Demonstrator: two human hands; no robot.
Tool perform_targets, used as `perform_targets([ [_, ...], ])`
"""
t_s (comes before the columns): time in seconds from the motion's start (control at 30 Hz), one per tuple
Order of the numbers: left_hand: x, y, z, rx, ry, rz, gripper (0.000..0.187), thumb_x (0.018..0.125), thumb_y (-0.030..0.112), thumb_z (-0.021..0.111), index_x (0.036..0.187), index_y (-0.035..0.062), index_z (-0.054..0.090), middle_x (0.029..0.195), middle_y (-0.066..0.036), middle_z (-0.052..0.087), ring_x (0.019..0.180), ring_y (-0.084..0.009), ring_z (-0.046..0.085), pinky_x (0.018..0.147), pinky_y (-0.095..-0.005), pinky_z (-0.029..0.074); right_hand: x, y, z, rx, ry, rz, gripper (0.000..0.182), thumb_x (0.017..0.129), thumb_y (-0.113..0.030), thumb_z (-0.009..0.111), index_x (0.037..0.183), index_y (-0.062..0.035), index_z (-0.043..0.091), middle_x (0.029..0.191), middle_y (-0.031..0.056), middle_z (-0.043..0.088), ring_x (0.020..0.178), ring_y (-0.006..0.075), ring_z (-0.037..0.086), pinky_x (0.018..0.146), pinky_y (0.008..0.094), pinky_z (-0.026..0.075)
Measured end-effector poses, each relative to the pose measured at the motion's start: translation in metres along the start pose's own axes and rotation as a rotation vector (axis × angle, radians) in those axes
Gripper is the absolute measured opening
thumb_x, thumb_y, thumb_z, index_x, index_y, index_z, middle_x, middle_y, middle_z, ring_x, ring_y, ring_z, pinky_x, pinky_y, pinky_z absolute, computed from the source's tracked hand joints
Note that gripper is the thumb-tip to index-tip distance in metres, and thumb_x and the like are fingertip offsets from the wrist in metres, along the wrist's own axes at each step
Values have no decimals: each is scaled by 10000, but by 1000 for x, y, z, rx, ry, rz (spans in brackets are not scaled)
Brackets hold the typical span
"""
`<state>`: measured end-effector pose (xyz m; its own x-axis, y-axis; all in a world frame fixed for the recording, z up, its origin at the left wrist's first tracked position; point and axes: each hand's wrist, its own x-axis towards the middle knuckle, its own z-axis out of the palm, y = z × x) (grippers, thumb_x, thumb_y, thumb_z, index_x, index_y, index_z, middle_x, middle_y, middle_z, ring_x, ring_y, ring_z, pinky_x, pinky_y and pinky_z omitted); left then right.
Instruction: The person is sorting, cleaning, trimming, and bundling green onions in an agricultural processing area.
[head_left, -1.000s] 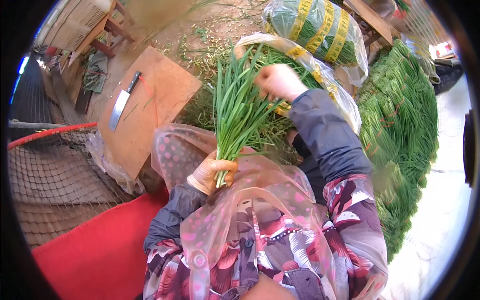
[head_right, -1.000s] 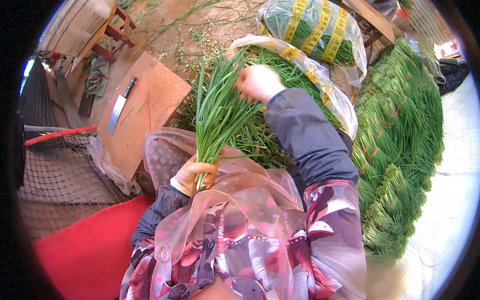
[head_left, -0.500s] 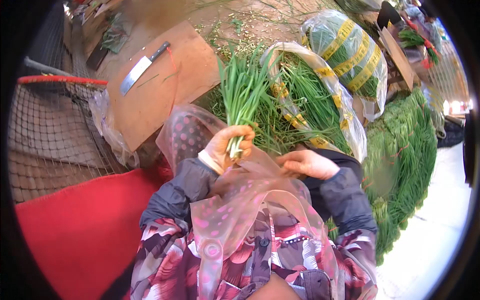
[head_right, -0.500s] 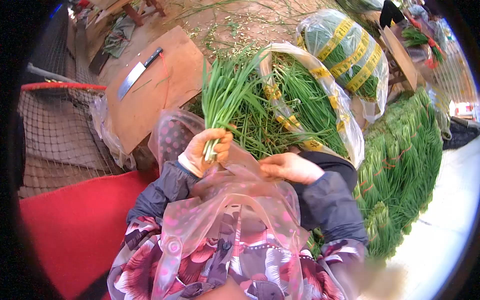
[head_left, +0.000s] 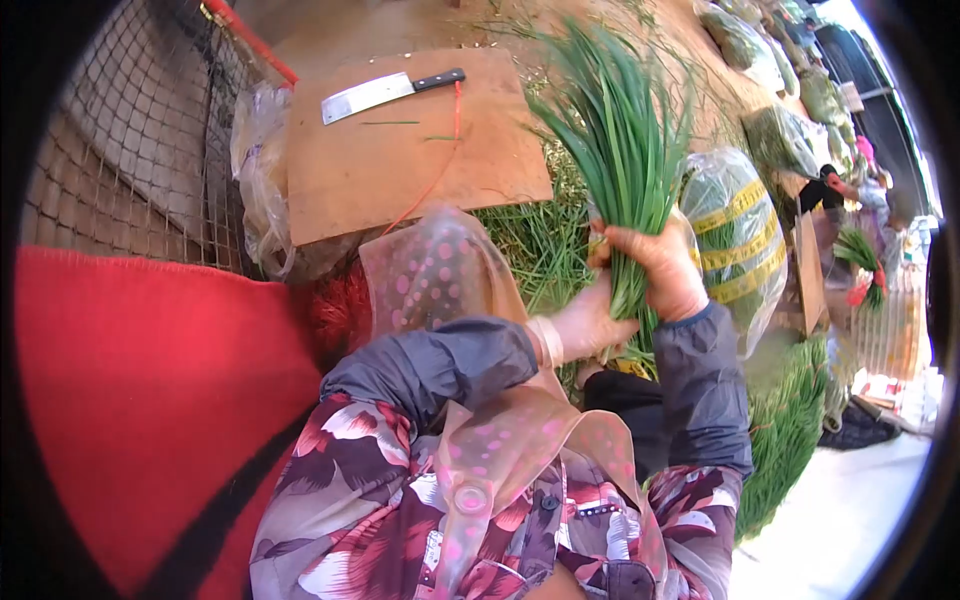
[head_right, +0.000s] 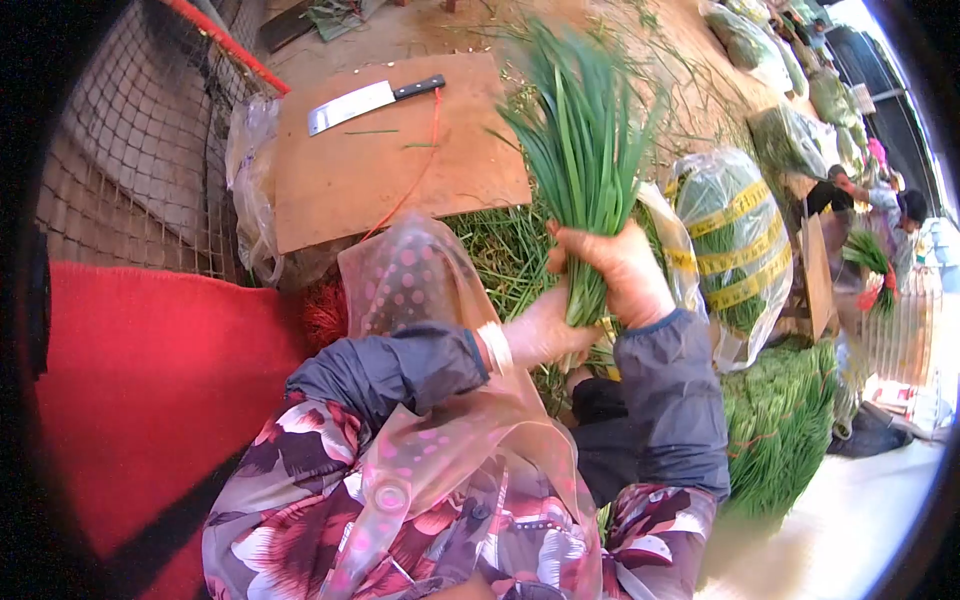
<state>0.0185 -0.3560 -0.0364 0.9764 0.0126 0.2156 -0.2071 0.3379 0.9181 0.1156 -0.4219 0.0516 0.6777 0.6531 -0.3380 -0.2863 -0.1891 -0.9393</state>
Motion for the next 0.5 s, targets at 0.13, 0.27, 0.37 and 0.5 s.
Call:
perform_targets([
  [0.13, 16, 53, -94, 310, -106, -48, 545, 800, 109, 722, 1275, 21, 470, 1076, -65, 601, 944, -153, 590, 860, -290, 479, 57, -74, 57, -625, -76, -279, 306, 779, -77, 700, 1049, 20, 594, 823, 64, 656, 672, 110, 609, 616, 280, 503],
  [0.27, -16, 86, -178, 309, 286, -186, 368, 859, 78, 648, 1208, 13, 550, 1043, -57, 633, 902, -136, 602, 821, -272, 488, 141, -85, 96, -1128, -126, -812, 428, 745, -131, 700, 1155, -74, 587, 902, 148, 682, 812, 305, 673, 702, 348, 523],
  [0.37, -37, 43, -234, 461, 397, -280, 353, 854, 102, 657, 1184, 10, 574, 994, -66, 647, 867, -122, 605, 782, -278, 501, 213, -32, 113, -1378, -140, -766, 549, 724, -154, 691, 1248, -137, 527, 963, 164, 667, 910, 354, 646, 770, 409, 520],
  [0.5, -37, 2, -257, 943, 342, -421, 369, 784, 193, 679, 1104, 25, 607, 1023, -159, 635, 852, -268, 646, 771, -351, 521, 284, 73, 107, -1654, -221, -490, 596, 750, -203, 692, 1308, -213, 483, 951, 142, 659, 906, 322, 651, 733, 442, 512],
])
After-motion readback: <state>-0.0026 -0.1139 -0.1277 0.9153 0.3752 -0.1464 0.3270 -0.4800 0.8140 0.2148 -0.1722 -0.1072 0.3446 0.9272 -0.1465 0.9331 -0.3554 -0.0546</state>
